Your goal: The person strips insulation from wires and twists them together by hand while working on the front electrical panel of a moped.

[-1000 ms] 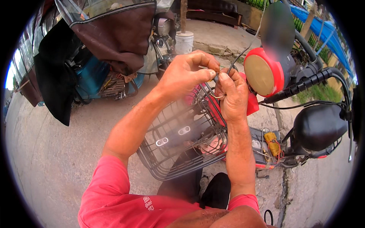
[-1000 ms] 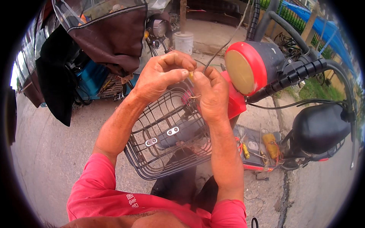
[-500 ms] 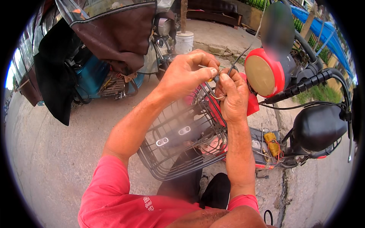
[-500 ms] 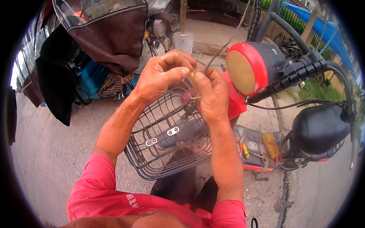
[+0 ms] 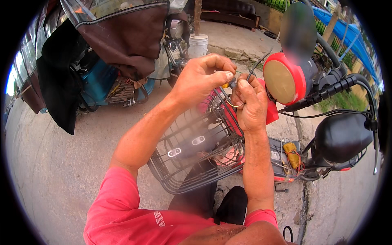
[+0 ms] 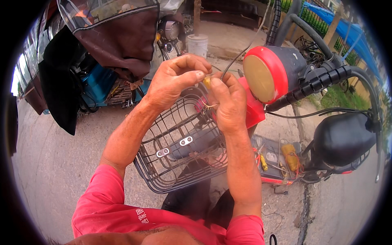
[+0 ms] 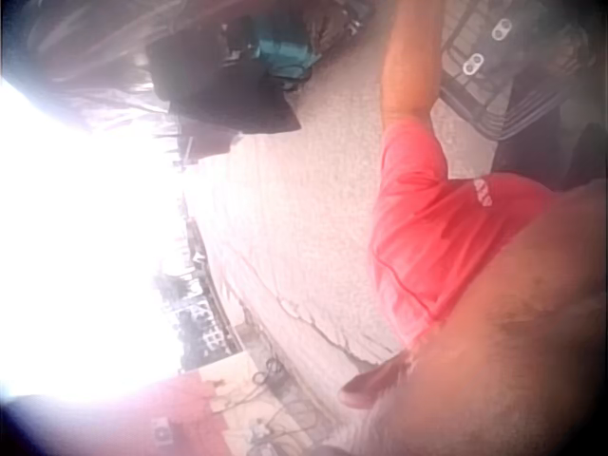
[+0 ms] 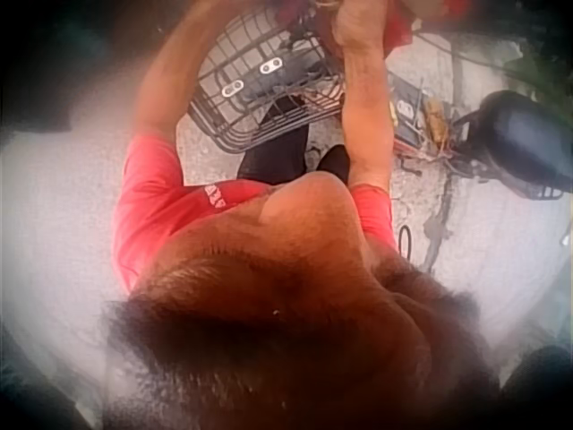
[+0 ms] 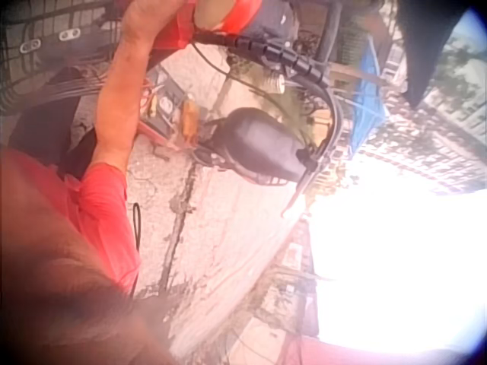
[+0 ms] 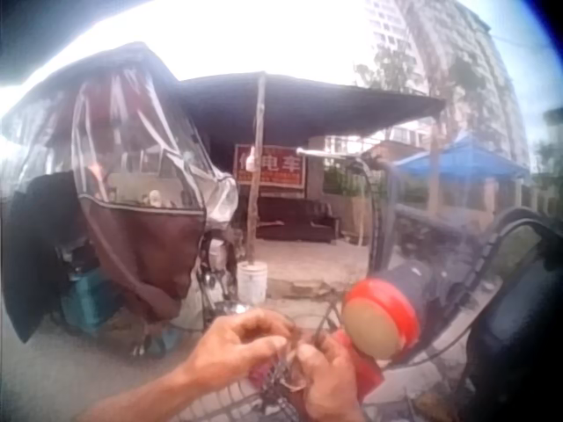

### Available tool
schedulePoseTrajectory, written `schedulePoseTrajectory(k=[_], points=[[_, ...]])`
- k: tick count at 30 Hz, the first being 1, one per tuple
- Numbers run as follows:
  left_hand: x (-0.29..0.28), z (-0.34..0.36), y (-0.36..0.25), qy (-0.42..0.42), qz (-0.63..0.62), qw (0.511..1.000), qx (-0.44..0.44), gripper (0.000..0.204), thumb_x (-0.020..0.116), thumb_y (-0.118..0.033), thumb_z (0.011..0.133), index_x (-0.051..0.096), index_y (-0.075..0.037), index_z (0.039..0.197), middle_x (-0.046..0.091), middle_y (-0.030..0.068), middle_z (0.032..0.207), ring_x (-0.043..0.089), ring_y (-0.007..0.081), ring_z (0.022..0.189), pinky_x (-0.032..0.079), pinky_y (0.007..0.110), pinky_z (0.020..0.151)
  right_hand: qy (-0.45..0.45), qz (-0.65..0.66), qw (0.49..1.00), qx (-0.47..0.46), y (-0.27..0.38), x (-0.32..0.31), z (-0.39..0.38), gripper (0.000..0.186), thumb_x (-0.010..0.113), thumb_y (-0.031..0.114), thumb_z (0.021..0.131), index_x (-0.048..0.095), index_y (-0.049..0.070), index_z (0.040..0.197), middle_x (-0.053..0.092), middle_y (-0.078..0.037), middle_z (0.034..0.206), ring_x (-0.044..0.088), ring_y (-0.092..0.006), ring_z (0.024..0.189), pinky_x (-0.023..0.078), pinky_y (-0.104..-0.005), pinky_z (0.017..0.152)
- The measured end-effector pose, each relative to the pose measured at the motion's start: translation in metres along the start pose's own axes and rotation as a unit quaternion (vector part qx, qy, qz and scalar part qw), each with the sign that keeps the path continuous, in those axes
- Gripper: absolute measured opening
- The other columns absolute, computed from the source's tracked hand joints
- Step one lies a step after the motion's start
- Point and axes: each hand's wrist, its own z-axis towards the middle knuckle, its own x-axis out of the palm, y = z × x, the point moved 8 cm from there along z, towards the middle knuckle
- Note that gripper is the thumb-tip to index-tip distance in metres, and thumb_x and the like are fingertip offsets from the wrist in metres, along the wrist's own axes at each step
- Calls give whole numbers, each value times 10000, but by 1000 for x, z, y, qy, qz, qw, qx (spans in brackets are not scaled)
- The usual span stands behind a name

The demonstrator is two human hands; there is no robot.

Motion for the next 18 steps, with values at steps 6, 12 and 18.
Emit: schedulePoseTrajectory(k=[6, 12, 18], points=[[0, 0, 1, -4, -3, 1000, -1, 179, 696, -143, 843, 682, 18, 920, 632, 81, 1071, 568, 135, 981, 451, 291, 879, 12, 6, 1000, -4, 0, 1, 0, 97, 601, 144, 938, 573, 63, 983, 403, 58, 659, 355, -45, 547, 328, -194, 509], [1, 0, 2, 2, -6, 1000, -2, 168, 696, -134, 859, 682, 13, 939, 637, 75, 1072, 570, 133, 984, 455, 299, 894, 28, 17, 999, 2, 0, 2, 0, 89, 595, 142, 940, 572, 66, 980, 395, 59, 662, 354, -46, 549, 327, -193, 510], [4, 2, 4, 27, -10, 1000, 10, 168, 693, -127, 879, 676, 10, 975, 645, 69, 1058, 580, 137, 985, 469, 310, 898, 35, 21, 999, 8, 0, 6, 0, 94, 598, 145, 939, 572, 65, 980, 389, 62, 665, 352, -42, 555, 328, -190, 511]])
